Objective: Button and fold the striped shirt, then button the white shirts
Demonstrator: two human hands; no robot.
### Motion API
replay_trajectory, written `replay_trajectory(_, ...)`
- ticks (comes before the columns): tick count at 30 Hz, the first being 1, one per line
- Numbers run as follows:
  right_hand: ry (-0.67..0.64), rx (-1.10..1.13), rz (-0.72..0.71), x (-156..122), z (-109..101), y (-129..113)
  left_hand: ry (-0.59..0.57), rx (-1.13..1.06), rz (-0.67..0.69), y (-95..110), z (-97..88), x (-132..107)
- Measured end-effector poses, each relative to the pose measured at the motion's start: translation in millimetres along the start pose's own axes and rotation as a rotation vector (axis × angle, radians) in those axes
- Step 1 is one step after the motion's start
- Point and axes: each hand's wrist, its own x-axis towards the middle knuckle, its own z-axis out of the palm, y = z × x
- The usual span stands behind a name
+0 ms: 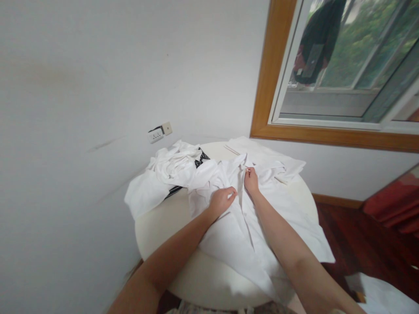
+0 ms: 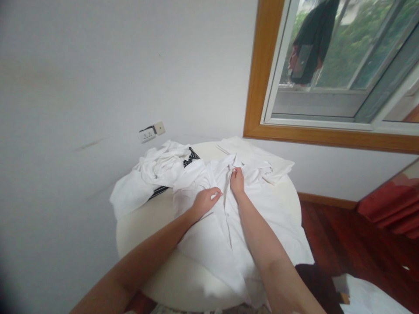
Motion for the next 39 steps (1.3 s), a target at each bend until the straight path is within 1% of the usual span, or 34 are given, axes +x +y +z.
replay_trajectory(2,0.003,0.01,0.009,1.2,0.7,2.3,-0.022,0.036,0.045,1.6,-3.1,-1.9)
replay_trajectory(4,0.011,0.015,0.011,2.5,1.9,3.8,-0.046,0.059,0.138,7.4,-7.5,-4.3)
replay_trajectory(6,0.018,0.009,0.011,4.7,3.5,4.5,-0.044,0.057,0.238,17.5,-12.6,-7.1)
replay_trajectory(8,0.02,-0.004,0.015,7.7,4.8,4.5,-0.048,0.033,0.305,29.9,-16.9,-10.1)
replay_trajectory(10,0.022,-0.016,0.027,10.8,5.6,4.0,-0.116,-0.004,0.33,41.0,-19.0,-13.7)
replay_trajectory(12,0.033,-0.013,0.035,13.1,5.8,3.4,-0.203,-0.051,0.3,47.6,-18.5,-18.3)
replay_trajectory(14,0.048,-0.003,0.035,14.4,5.8,2.9,-0.234,-0.098,0.23,48.4,-16.6,-24.3)
replay_trajectory(16,0.057,0.002,0.029,14.8,6.1,3.1,-0.222,-0.134,0.171,44.6,-14.7,-31.4)
replay_trajectory(20,0.065,-0.012,0.023,15.2,7.9,5.1,-0.219,-0.158,0.114,32.7,-12.0,-43.4)
replay_trajectory(25,0.061,-0.034,0.003,15.6,8.3,6.9,-0.17,-0.139,0.018,22.4,-5.1,-49.5)
replay_trajectory(29,0.044,-0.035,-0.002,15.1,6.4,5.9,-0.133,-0.113,0.014,20.9,-2.5,-50.1)
replay_trajectory(35,0.015,-0.027,0.009,13.2,4.0,3.6,-0.135,-0.077,0.029,25.0,-8.7,-47.8)
replay_trajectory(39,-0.004,-0.013,0.016,11.8,4.2,2.6,-0.125,-0.05,0.031,24.0,-9.6,-47.2)
